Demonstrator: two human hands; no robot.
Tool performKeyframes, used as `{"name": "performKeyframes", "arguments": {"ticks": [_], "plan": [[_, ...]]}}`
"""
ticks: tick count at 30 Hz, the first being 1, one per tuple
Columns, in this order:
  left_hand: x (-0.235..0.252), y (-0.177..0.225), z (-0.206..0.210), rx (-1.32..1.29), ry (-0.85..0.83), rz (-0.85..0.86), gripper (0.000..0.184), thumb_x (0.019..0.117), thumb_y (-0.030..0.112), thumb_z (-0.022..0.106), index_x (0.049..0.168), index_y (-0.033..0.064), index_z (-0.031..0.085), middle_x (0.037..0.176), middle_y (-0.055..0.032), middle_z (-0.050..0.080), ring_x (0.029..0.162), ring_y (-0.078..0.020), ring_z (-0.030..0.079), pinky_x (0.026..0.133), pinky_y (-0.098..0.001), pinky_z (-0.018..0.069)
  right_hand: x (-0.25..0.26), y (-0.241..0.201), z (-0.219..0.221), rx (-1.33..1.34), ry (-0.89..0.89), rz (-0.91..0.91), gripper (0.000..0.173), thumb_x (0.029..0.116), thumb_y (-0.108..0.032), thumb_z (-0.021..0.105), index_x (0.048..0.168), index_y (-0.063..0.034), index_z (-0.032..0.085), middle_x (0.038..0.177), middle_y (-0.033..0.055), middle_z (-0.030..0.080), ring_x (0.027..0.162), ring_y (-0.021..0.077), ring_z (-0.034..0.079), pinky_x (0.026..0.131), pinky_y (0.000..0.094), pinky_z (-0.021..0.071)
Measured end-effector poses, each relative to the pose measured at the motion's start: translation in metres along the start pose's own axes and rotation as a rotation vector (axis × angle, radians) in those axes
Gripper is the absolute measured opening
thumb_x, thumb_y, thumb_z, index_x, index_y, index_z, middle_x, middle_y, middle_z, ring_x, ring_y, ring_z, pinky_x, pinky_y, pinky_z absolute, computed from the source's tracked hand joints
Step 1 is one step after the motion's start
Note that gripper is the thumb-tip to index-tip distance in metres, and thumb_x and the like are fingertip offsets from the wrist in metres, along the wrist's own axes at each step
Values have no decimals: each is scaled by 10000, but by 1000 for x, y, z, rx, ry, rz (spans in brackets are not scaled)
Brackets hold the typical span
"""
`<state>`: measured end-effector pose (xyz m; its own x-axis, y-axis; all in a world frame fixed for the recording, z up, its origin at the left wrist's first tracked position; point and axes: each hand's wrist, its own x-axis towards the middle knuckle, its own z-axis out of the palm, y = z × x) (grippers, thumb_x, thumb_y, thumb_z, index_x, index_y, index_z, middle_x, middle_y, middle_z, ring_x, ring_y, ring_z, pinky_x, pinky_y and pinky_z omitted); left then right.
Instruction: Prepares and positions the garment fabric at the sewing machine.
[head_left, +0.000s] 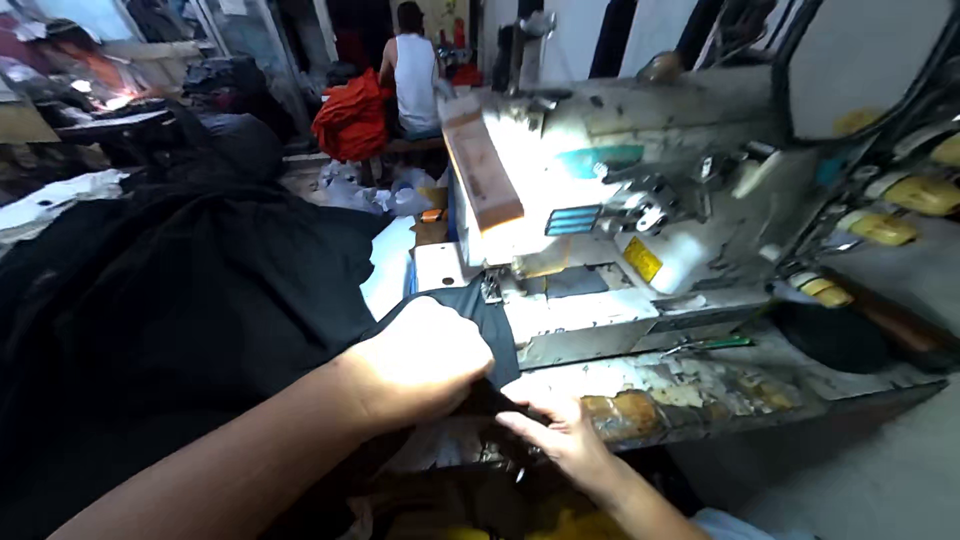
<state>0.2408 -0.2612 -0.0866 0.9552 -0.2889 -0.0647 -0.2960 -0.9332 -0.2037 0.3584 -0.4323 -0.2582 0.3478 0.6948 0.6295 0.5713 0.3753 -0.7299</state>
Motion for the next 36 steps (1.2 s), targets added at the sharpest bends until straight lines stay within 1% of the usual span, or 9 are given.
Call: {"name": "performKeyframes", "arguments": {"ticks": [3,8,11,15,19,22,26,31,36], "plan": [[-5,-28,10,48,227,6,109,876,201,675,812,131,729,677,-49,642,655,-264,668,533,-455,484,7,11,3,22,22,-10,139,938,-126,708,903,-2,758,894,32,752,807,-7,684,773,144,566],[-4,-40,10,26,303,-27,131,884,172,629,805,133,726,693,-20,636,735,-224,664,661,-427,517,22,29,2,1,29,-67,107,917,-132,737,928,-27,756,942,11,762,925,-11,695,865,140,556],[-4,-41,0,70,284,-28,122,890,207,647,852,156,751,706,-3,636,765,-212,651,736,-424,507,29,34,1,4,41,-96,88,913,-135,748,931,-48,750,925,-2,761,887,-14,697,831,139,566],[-2,-42,-2,97,307,-26,126,867,213,647,804,166,746,669,2,620,701,-201,625,667,-406,450,28,35,1,1,38,-90,92,918,-147,748,931,-56,748,900,-10,756,842,-23,692,795,131,566],[1,-35,-5,118,251,-15,113,887,249,655,849,179,735,692,12,624,691,-190,631,638,-395,474,28,34,-1,19,25,-74,87,916,-140,749,923,-54,754,898,-9,758,841,-23,691,795,131,567],[3,-40,-2,109,338,-30,130,868,238,649,795,174,736,655,9,620,660,-187,608,671,-413,429,27,36,-1,10,28,-78,96,910,-142,750,901,-47,756,881,-5,754,827,-27,685,780,124,560],[-6,-29,-1,97,534,10,161,882,242,621,771,189,725,653,24,610,679,-169,628,656,-381,456,29,34,-2,43,28,-75,81,915,-149,750,938,-73,764,943,-27,768,888,-26,697,823,136,569],[-2,-39,-2,41,441,-21,185,892,217,624,760,153,737,648,-6,617,655,-194,613,730,-451,447,29,35,-1,32,35,-87,71,913,-138,751,913,-67,759,895,-23,758,820,-26,689,769,133,572],[0,-34,3,51,449,-8,159,901,233,622,820,178,748,679,19,634,675,-170,619,752,-429,460,28,35,-1,31,44,-91,68,913,-143,754,931,-77,759,922,-32,762,862,-32,691,804,130,565]]}}
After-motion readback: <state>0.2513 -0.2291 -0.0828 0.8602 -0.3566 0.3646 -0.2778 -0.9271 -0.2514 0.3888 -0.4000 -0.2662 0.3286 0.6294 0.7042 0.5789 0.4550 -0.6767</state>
